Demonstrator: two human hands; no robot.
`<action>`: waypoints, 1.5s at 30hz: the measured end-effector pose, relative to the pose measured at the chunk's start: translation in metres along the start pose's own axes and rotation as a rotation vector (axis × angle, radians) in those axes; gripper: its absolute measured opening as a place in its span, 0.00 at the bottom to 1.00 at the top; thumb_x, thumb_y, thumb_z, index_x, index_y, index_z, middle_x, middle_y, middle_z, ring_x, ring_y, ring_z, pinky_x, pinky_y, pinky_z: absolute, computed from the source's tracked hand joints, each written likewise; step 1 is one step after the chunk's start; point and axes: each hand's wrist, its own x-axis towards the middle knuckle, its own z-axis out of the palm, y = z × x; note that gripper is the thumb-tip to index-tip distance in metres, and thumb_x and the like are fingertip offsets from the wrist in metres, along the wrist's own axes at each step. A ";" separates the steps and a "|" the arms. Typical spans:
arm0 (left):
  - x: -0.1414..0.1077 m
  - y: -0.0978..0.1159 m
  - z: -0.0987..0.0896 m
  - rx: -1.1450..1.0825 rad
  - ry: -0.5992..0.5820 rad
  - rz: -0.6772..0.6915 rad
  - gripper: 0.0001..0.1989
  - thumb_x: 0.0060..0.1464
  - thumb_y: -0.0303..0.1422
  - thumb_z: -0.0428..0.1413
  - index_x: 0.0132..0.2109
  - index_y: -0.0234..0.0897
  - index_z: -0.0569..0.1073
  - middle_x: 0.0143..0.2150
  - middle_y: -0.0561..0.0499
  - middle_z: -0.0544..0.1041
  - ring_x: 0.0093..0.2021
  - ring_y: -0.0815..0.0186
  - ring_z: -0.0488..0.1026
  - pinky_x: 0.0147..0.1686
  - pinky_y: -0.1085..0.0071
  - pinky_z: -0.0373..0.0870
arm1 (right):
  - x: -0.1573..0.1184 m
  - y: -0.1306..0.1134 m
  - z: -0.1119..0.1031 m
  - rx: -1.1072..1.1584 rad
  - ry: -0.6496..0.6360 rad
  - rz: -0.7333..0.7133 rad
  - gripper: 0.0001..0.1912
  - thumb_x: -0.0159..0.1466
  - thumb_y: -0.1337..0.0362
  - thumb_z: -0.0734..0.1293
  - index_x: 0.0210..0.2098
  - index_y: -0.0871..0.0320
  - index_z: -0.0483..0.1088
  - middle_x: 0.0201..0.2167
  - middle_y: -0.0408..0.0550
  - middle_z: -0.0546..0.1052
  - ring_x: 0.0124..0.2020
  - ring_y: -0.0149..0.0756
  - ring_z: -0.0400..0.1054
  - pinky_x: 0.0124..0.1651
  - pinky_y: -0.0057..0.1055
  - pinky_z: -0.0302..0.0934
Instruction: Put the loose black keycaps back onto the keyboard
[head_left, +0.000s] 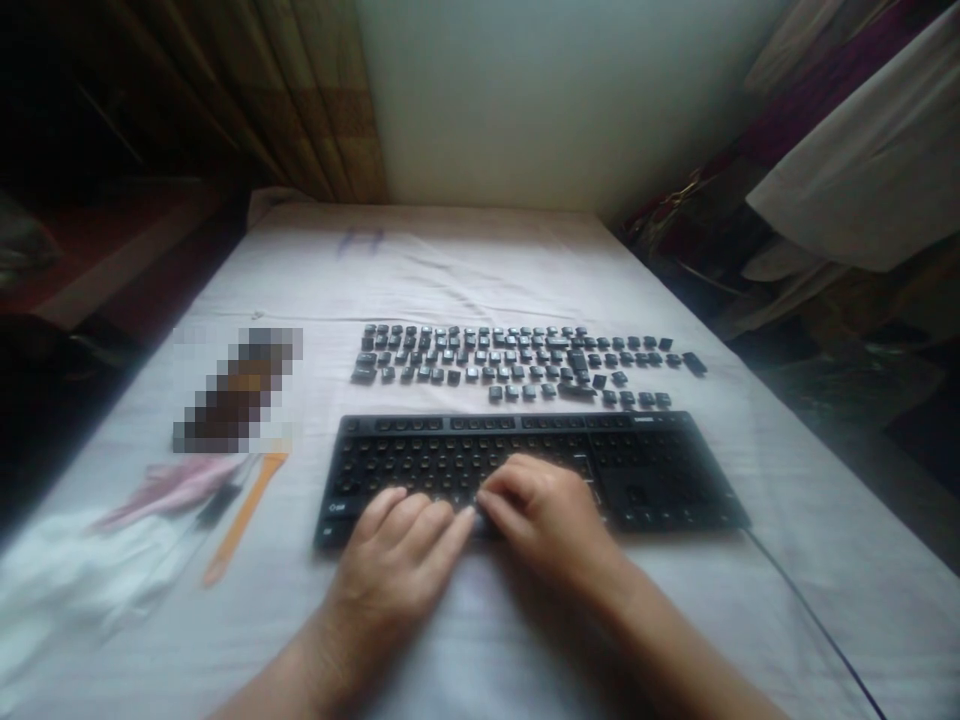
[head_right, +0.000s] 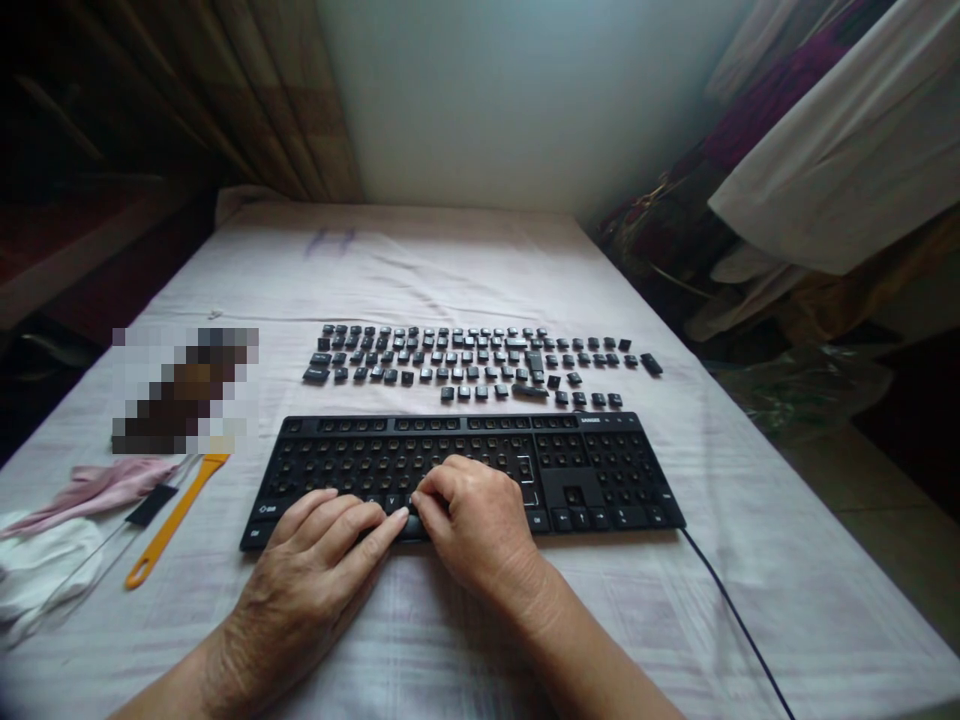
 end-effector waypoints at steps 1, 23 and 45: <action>0.000 0.000 0.000 -0.002 0.002 0.000 0.17 0.70 0.29 0.44 0.52 0.38 0.78 0.43 0.50 0.80 0.47 0.63 0.71 0.60 0.61 0.58 | 0.000 0.000 0.000 0.003 0.002 -0.001 0.09 0.63 0.70 0.69 0.27 0.56 0.77 0.29 0.45 0.79 0.32 0.34 0.73 0.36 0.28 0.62; 0.001 -0.002 0.001 -0.023 0.028 0.016 0.15 0.70 0.28 0.45 0.51 0.38 0.77 0.43 0.50 0.78 0.46 0.63 0.70 0.59 0.61 0.58 | -0.001 0.004 0.003 0.037 0.042 -0.026 0.09 0.64 0.68 0.68 0.28 0.56 0.77 0.30 0.45 0.80 0.33 0.35 0.74 0.37 0.28 0.62; 0.020 -0.014 0.002 -0.039 0.099 0.142 0.10 0.64 0.35 0.54 0.49 0.40 0.76 0.42 0.50 0.77 0.44 0.62 0.72 0.55 0.60 0.66 | 0.073 0.018 -0.051 -0.499 0.040 -0.030 0.11 0.67 0.64 0.67 0.45 0.51 0.80 0.45 0.50 0.81 0.45 0.42 0.75 0.45 0.31 0.66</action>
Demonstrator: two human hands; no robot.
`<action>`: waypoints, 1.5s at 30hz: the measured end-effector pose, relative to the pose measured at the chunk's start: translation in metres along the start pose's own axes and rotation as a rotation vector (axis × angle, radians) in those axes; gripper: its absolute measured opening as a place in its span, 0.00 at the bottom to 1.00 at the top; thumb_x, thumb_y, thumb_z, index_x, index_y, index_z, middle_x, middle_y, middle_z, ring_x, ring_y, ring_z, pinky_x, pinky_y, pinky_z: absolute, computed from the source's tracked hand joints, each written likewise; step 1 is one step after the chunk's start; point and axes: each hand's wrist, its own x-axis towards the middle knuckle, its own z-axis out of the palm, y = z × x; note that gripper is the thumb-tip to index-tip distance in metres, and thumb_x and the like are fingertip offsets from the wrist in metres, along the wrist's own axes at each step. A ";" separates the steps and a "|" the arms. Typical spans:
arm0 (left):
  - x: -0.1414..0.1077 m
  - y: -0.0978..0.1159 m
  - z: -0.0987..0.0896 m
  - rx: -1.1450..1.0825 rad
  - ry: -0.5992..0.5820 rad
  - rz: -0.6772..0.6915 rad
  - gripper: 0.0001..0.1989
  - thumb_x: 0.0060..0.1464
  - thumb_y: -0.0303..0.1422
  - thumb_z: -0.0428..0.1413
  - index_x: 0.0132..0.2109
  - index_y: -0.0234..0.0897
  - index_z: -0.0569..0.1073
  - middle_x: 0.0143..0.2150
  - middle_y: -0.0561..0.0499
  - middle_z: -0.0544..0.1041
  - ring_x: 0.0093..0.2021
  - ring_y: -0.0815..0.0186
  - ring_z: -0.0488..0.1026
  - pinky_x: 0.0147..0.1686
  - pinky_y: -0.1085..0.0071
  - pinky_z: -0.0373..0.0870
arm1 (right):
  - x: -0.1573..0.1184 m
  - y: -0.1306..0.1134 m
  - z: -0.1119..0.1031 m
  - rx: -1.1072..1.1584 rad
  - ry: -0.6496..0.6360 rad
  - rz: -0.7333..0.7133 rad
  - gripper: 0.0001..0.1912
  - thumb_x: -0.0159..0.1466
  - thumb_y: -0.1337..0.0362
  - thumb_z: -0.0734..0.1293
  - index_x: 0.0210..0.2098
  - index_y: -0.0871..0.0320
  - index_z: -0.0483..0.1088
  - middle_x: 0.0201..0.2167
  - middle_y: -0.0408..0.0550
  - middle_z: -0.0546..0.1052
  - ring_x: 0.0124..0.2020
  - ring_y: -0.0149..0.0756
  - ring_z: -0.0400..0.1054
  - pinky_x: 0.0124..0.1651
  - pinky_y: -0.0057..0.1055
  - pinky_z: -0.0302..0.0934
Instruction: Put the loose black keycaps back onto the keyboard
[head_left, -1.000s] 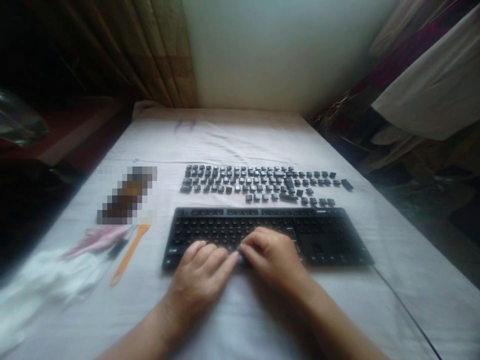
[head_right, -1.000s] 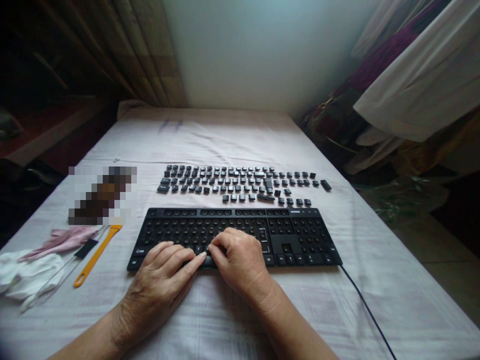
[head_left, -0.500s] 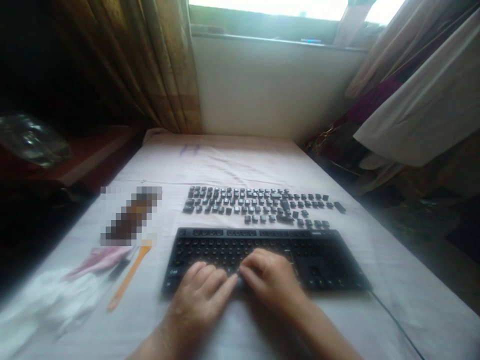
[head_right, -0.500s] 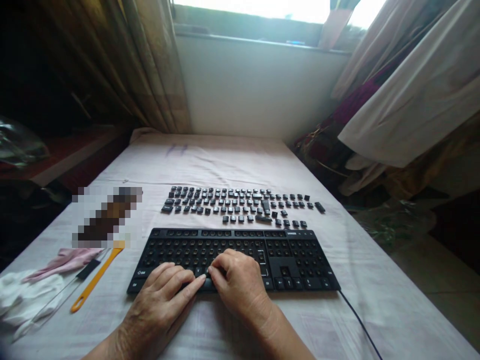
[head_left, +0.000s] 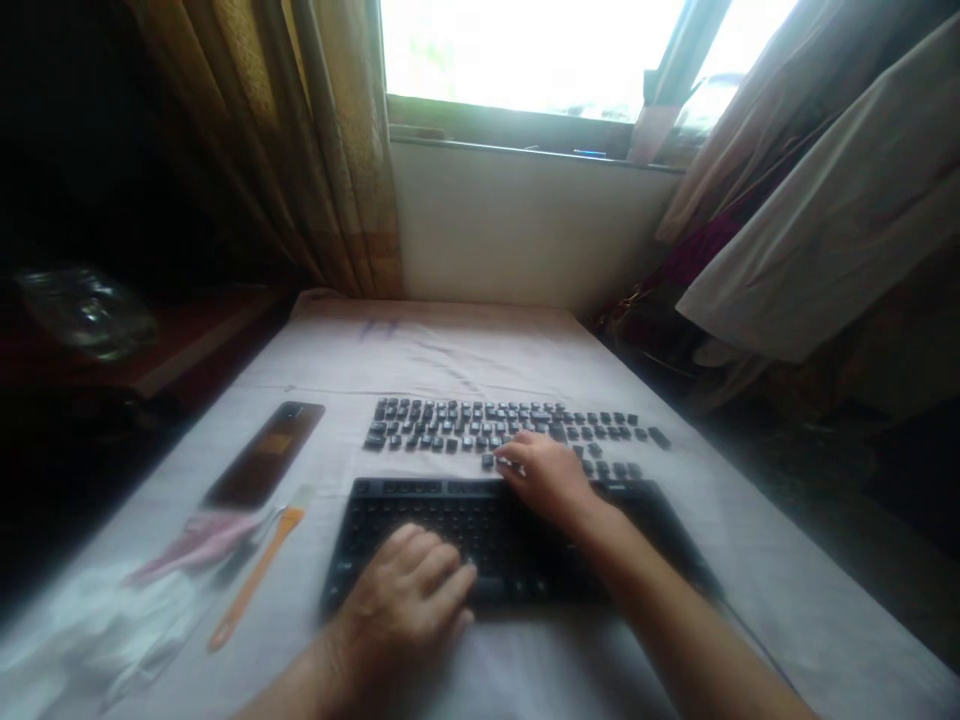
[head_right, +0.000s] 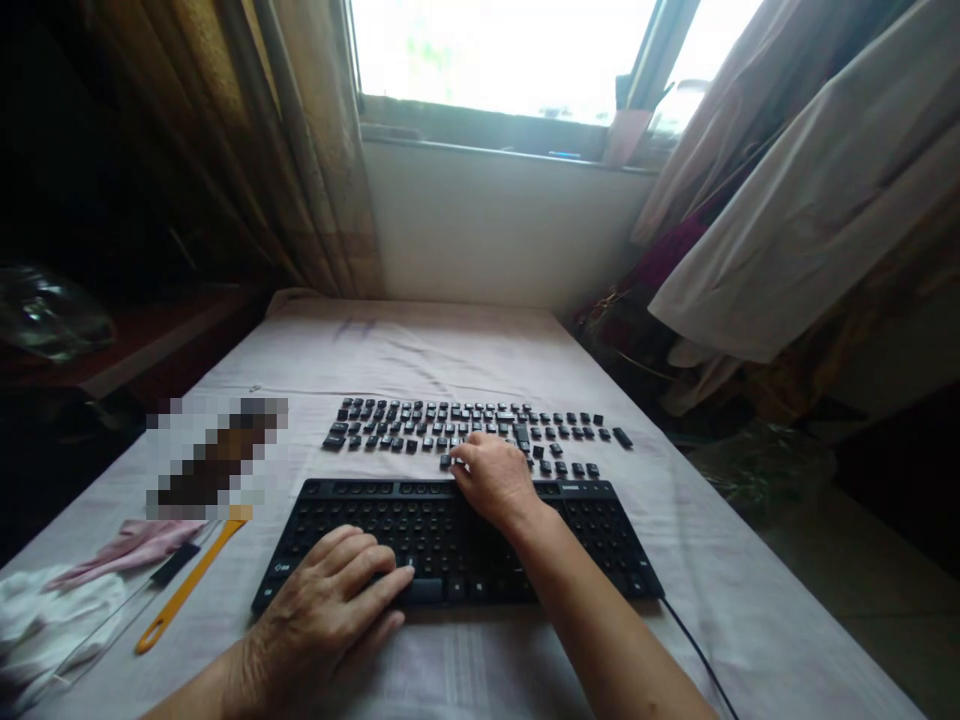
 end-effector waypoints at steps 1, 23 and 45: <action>0.001 -0.001 0.001 -0.002 -0.006 0.006 0.10 0.64 0.36 0.54 0.49 0.40 0.75 0.42 0.50 0.77 0.44 0.61 0.72 0.55 0.59 0.66 | 0.006 0.002 0.001 -0.018 -0.003 -0.002 0.11 0.66 0.63 0.68 0.46 0.51 0.80 0.46 0.50 0.80 0.46 0.42 0.75 0.46 0.32 0.66; -0.002 0.001 0.005 -0.014 -0.006 0.007 0.11 0.66 0.30 0.51 0.48 0.39 0.77 0.42 0.50 0.79 0.44 0.62 0.72 0.54 0.61 0.66 | -0.025 -0.010 -0.005 0.071 0.012 -0.110 0.10 0.67 0.61 0.69 0.45 0.53 0.80 0.44 0.48 0.80 0.45 0.38 0.75 0.47 0.30 0.66; -0.006 0.005 0.008 -0.027 -0.064 -0.017 0.13 0.68 0.31 0.50 0.53 0.42 0.77 0.46 0.51 0.80 0.49 0.64 0.72 0.59 0.62 0.61 | -0.080 -0.018 0.021 0.183 -0.046 -0.232 0.04 0.63 0.64 0.71 0.36 0.53 0.81 0.34 0.48 0.80 0.35 0.38 0.73 0.36 0.30 0.63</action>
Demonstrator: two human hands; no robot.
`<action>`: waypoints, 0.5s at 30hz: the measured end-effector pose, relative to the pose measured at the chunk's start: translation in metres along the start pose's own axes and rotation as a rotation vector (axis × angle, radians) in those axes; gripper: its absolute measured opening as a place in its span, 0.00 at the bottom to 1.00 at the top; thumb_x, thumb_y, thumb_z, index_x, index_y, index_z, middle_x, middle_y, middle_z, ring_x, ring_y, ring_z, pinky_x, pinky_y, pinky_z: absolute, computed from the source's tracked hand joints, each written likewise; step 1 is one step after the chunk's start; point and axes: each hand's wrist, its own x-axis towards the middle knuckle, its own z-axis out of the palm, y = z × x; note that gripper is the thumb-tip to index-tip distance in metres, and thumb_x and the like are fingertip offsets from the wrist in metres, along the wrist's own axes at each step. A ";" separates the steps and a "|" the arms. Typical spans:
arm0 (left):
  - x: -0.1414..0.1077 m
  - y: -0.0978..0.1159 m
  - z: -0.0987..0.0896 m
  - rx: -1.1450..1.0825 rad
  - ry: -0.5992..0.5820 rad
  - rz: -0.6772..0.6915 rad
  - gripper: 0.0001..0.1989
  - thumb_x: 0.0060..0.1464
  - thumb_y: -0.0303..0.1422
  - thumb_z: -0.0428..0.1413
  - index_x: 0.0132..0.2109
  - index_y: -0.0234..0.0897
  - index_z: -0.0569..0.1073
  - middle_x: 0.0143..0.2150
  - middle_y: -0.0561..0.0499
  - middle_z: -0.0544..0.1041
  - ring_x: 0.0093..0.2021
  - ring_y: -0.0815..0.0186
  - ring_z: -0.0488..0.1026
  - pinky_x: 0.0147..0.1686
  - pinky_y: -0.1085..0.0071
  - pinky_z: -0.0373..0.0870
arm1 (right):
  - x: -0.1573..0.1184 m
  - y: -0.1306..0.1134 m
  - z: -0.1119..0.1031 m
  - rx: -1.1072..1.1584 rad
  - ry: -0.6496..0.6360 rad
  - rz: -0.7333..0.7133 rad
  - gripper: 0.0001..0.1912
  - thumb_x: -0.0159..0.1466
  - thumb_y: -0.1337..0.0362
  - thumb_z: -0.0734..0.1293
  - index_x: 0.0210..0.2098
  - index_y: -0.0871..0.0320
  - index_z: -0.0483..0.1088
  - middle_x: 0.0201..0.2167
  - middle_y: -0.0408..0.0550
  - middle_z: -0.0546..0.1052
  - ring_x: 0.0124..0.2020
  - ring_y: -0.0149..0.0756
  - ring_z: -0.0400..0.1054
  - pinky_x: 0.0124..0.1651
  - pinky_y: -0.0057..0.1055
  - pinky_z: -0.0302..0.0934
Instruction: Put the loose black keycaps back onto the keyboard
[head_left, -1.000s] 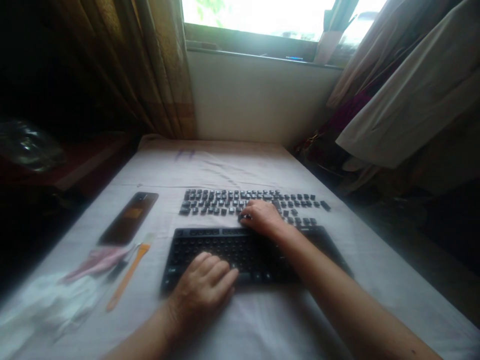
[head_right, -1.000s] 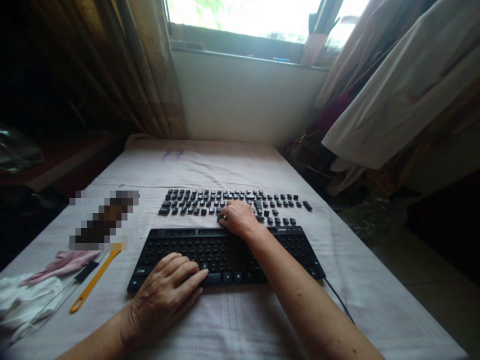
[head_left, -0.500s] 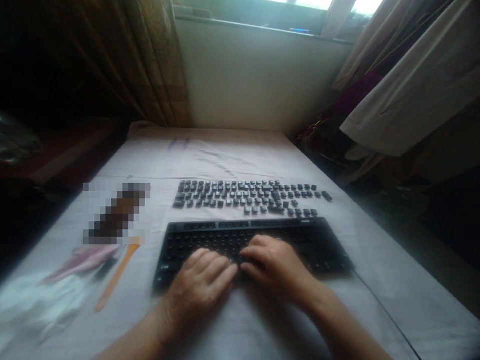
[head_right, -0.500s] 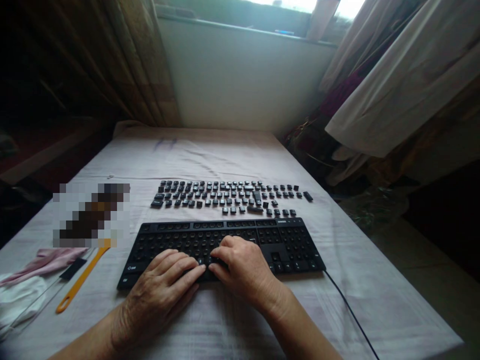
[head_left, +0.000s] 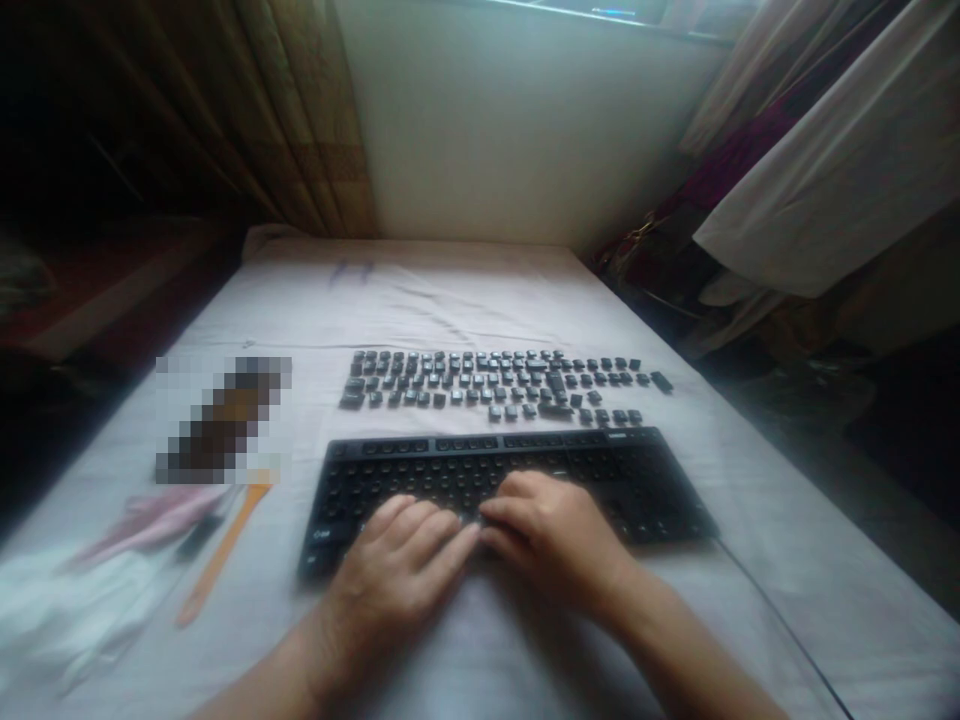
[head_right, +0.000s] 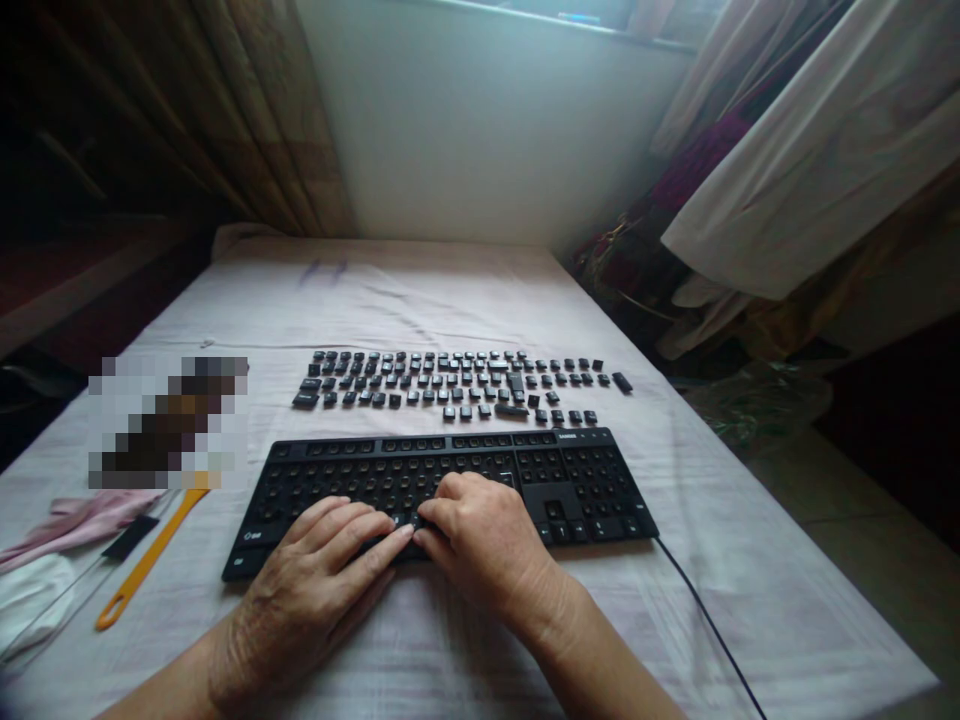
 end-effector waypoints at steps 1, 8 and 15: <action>0.000 0.000 0.000 -0.001 0.001 0.001 0.13 0.68 0.31 0.50 0.53 0.42 0.77 0.46 0.51 0.80 0.49 0.64 0.73 0.59 0.62 0.62 | -0.001 0.000 0.001 0.006 0.010 -0.004 0.04 0.64 0.64 0.71 0.36 0.53 0.81 0.34 0.48 0.80 0.35 0.38 0.73 0.36 0.30 0.63; 0.001 -0.001 0.000 -0.006 0.011 0.001 0.13 0.68 0.31 0.50 0.52 0.42 0.77 0.46 0.51 0.80 0.49 0.65 0.73 0.61 0.63 0.61 | -0.009 0.003 0.012 0.065 0.111 -0.017 0.08 0.67 0.65 0.67 0.41 0.52 0.80 0.35 0.48 0.80 0.34 0.36 0.73 0.37 0.29 0.64; 0.000 -0.001 0.001 -0.021 0.018 -0.001 0.14 0.69 0.31 0.48 0.53 0.41 0.77 0.48 0.52 0.81 0.51 0.65 0.72 0.62 0.63 0.58 | -0.010 0.002 0.013 0.108 0.120 -0.013 0.09 0.66 0.65 0.67 0.42 0.53 0.80 0.35 0.48 0.80 0.34 0.36 0.74 0.37 0.29 0.65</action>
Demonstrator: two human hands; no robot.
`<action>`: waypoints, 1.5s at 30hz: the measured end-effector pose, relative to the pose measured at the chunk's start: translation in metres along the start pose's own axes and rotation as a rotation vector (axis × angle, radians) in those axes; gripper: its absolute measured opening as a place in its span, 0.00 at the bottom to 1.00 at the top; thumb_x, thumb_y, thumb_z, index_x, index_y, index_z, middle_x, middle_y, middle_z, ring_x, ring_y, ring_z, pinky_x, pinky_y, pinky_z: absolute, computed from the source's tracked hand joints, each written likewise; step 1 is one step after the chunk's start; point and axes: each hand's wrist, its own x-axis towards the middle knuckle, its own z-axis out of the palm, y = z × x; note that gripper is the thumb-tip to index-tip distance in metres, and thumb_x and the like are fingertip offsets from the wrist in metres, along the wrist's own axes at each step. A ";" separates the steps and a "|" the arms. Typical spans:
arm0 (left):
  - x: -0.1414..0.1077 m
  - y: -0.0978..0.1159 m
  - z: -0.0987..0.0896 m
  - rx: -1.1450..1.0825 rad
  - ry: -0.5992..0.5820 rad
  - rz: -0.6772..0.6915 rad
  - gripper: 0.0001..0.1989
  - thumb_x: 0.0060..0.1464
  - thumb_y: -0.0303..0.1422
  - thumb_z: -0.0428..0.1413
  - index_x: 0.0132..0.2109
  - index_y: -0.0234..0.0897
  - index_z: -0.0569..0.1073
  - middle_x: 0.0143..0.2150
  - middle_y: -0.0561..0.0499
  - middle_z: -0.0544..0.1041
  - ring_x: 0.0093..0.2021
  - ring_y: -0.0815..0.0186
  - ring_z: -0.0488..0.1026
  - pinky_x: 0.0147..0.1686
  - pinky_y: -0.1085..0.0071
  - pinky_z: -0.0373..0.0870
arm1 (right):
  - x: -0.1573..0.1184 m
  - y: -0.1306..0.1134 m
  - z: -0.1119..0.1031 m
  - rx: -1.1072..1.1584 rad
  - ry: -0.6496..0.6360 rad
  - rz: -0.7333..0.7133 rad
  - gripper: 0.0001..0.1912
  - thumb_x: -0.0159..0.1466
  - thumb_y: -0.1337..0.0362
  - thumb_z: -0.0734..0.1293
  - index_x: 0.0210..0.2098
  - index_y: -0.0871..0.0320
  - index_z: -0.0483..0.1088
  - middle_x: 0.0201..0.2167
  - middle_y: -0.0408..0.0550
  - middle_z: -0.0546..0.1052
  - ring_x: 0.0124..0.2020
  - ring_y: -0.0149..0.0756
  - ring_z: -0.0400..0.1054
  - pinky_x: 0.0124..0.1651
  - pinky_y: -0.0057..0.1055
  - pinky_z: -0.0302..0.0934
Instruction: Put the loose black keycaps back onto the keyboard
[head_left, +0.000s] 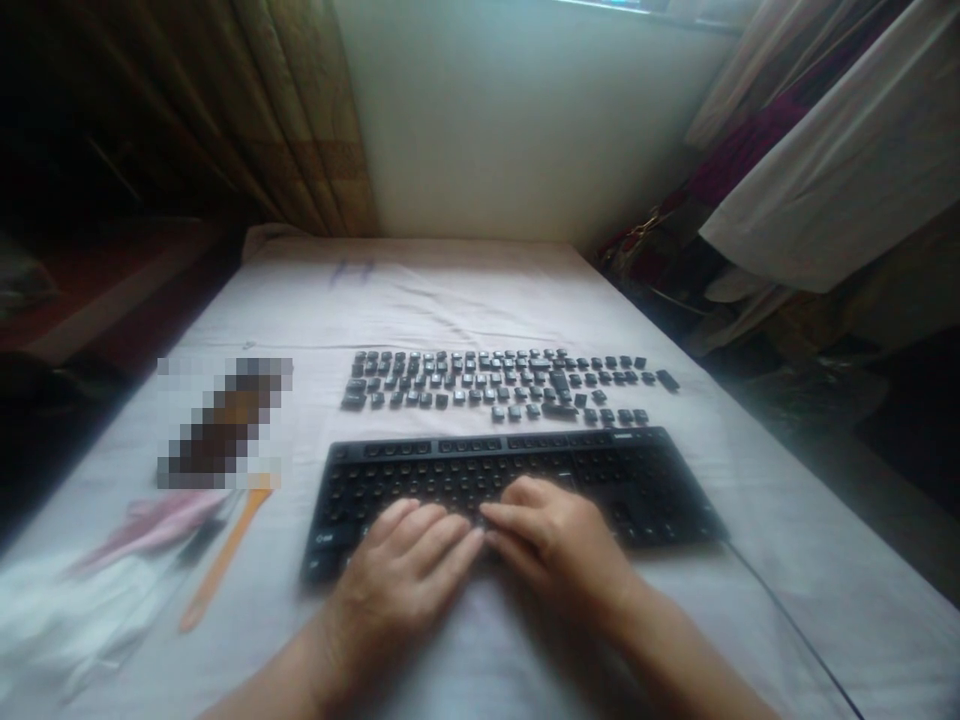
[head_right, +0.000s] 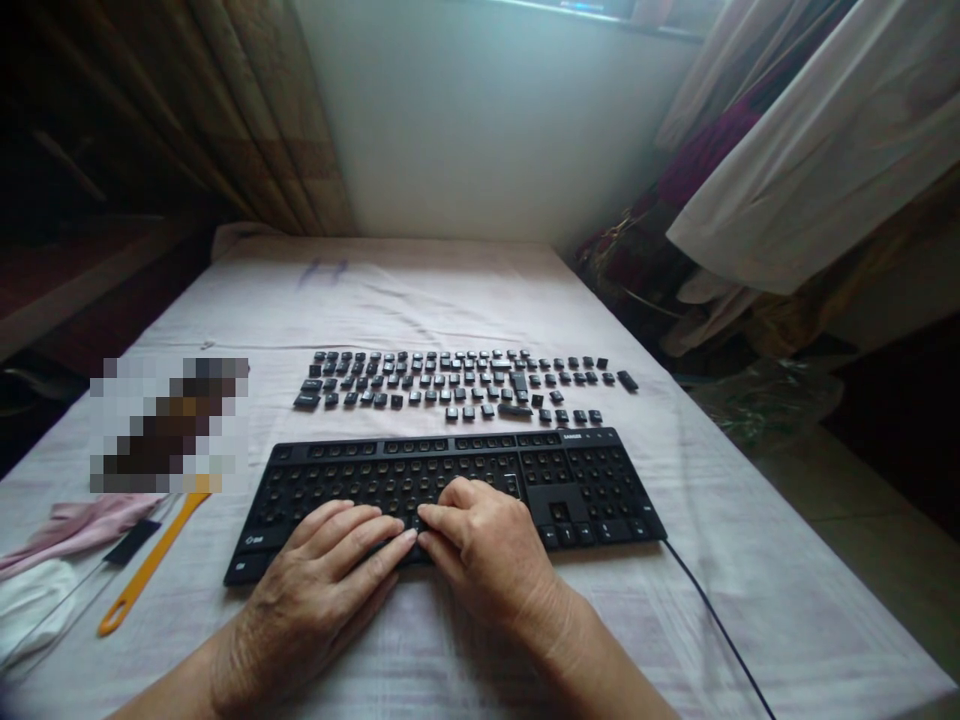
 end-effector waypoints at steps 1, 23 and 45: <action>0.000 0.000 0.000 0.001 0.004 0.002 0.14 0.69 0.31 0.48 0.53 0.41 0.77 0.47 0.52 0.81 0.51 0.65 0.73 0.62 0.63 0.58 | 0.000 0.000 0.000 0.007 0.004 -0.005 0.10 0.67 0.65 0.67 0.43 0.54 0.80 0.36 0.49 0.80 0.34 0.37 0.74 0.37 0.29 0.66; -0.001 0.000 0.001 0.007 -0.007 0.015 0.13 0.68 0.30 0.50 0.53 0.41 0.78 0.48 0.54 0.81 0.50 0.65 0.73 0.64 0.63 0.56 | 0.011 -0.003 0.002 0.239 0.046 0.254 0.08 0.64 0.68 0.68 0.29 0.55 0.77 0.30 0.45 0.81 0.32 0.34 0.75 0.36 0.27 0.62; 0.003 0.003 0.001 -0.014 -0.020 -0.012 0.12 0.68 0.30 0.50 0.50 0.41 0.78 0.47 0.54 0.82 0.49 0.64 0.73 0.62 0.63 0.57 | 0.009 -0.005 0.008 0.185 0.049 0.247 0.08 0.64 0.68 0.69 0.27 0.56 0.77 0.29 0.45 0.79 0.31 0.34 0.73 0.35 0.27 0.61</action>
